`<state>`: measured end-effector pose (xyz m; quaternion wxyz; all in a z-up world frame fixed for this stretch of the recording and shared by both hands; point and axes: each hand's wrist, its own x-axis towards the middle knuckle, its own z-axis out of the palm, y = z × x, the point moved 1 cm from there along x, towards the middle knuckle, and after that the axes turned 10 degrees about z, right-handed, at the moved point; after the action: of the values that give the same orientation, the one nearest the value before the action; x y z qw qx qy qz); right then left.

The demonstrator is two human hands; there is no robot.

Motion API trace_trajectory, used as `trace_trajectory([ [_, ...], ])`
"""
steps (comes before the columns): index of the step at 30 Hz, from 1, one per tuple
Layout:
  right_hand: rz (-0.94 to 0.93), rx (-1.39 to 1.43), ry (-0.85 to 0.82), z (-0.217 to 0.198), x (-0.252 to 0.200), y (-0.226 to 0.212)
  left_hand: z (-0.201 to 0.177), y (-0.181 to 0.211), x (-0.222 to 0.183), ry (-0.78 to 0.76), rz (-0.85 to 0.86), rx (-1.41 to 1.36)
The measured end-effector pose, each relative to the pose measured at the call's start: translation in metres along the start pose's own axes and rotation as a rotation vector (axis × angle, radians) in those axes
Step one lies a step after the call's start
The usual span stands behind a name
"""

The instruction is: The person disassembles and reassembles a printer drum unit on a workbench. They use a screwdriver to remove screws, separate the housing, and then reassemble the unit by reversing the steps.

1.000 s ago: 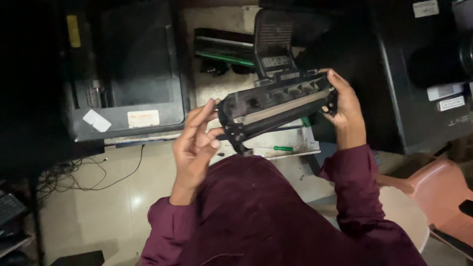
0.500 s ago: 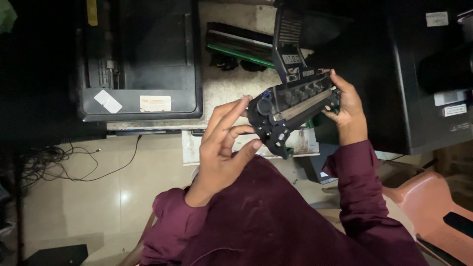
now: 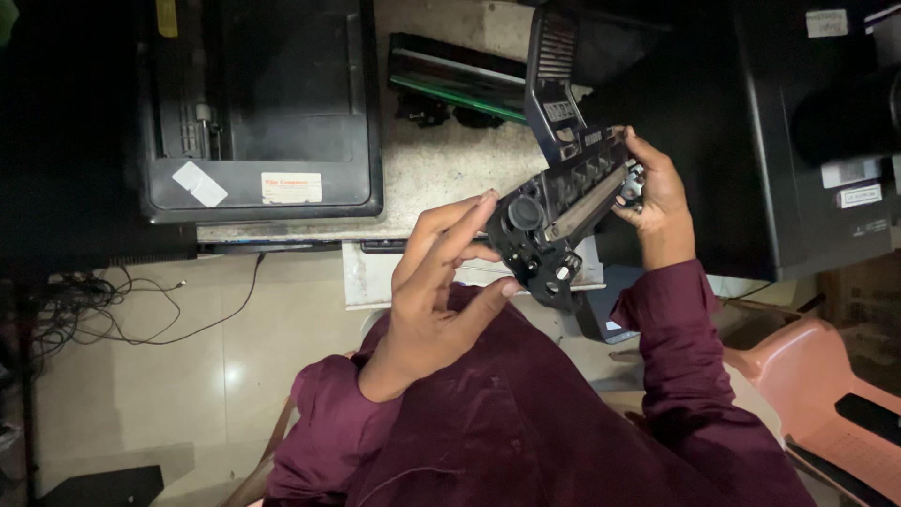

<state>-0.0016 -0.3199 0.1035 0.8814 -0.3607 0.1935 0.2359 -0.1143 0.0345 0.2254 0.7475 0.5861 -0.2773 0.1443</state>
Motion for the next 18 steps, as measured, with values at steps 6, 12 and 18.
trace_trajectory([
  [6, 0.012, -0.011, 0.02, 0.0024, -0.0008, 0.0029, 0.0016, 0.0028, -0.004, 0.016, -0.005, -0.001],
  [12, 0.004, -0.02, 0.089, 0.0048, -0.0017, 0.0038, 0.002, 0.0041, -0.0051, 0.015, -0.011, -0.012],
  [18, 0.003, 0.007, 0.093, 0.0028, -0.0028, 0.004, 0.0022, 0.0059, -0.0054, 0.017, -0.018, 0.019],
])
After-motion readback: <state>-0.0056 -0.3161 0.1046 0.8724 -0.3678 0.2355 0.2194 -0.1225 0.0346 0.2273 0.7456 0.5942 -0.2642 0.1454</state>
